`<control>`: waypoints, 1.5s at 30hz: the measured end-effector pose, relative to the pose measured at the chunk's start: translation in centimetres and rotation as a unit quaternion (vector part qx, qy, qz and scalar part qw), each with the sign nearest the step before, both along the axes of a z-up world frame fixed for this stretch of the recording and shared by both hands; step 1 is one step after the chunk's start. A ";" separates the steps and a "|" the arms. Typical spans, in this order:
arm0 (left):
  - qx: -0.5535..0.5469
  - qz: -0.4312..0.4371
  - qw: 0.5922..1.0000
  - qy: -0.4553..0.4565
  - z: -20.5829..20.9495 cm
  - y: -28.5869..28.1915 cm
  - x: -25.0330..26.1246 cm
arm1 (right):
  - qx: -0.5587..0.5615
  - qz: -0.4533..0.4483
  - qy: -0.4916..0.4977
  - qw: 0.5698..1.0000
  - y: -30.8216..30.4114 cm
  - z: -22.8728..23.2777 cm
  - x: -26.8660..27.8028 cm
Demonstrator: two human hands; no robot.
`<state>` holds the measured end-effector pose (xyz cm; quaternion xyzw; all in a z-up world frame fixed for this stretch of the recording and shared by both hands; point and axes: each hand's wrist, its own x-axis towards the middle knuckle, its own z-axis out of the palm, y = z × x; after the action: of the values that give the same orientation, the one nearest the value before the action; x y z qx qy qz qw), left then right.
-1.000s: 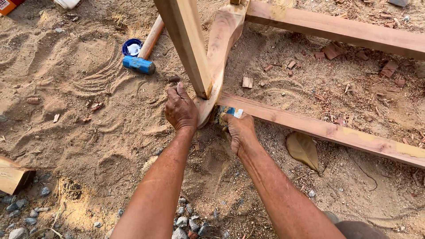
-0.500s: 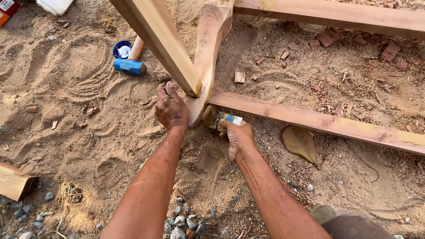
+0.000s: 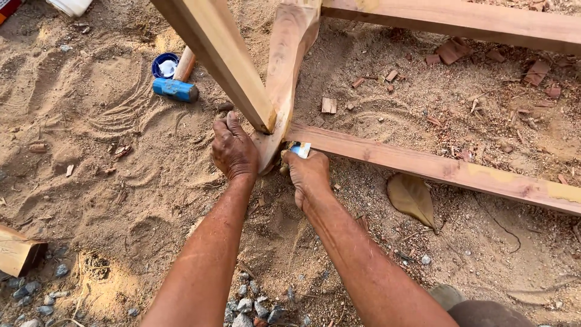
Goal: Applying wood filler to the joints of a wooden frame and smoothing it with a sanding block.
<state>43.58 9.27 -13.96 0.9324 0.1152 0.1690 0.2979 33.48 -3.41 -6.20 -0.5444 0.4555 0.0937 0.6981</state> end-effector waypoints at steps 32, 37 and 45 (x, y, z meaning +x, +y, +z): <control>0.013 -0.005 0.999 -0.029 -2.3 0.7 0.8 | 0.134 -0.093 -0.032 0.986 -1.9 -5.1 -0.6; 0.019 -0.005 1.000 -0.019 -2.9 0.8 1.0 | 0.157 -0.112 -0.003 0.981 -2.1 -4.6 -0.6; -0.003 -0.004 0.999 -0.035 -2.9 0.8 1.1 | 0.201 -0.171 -0.059 0.963 -0.9 -4.5 -0.9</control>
<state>44.69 10.02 -16.84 0.9255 0.1015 0.1997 0.3054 32.53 -4.35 -10.66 -0.3120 0.4713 0.0303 0.8244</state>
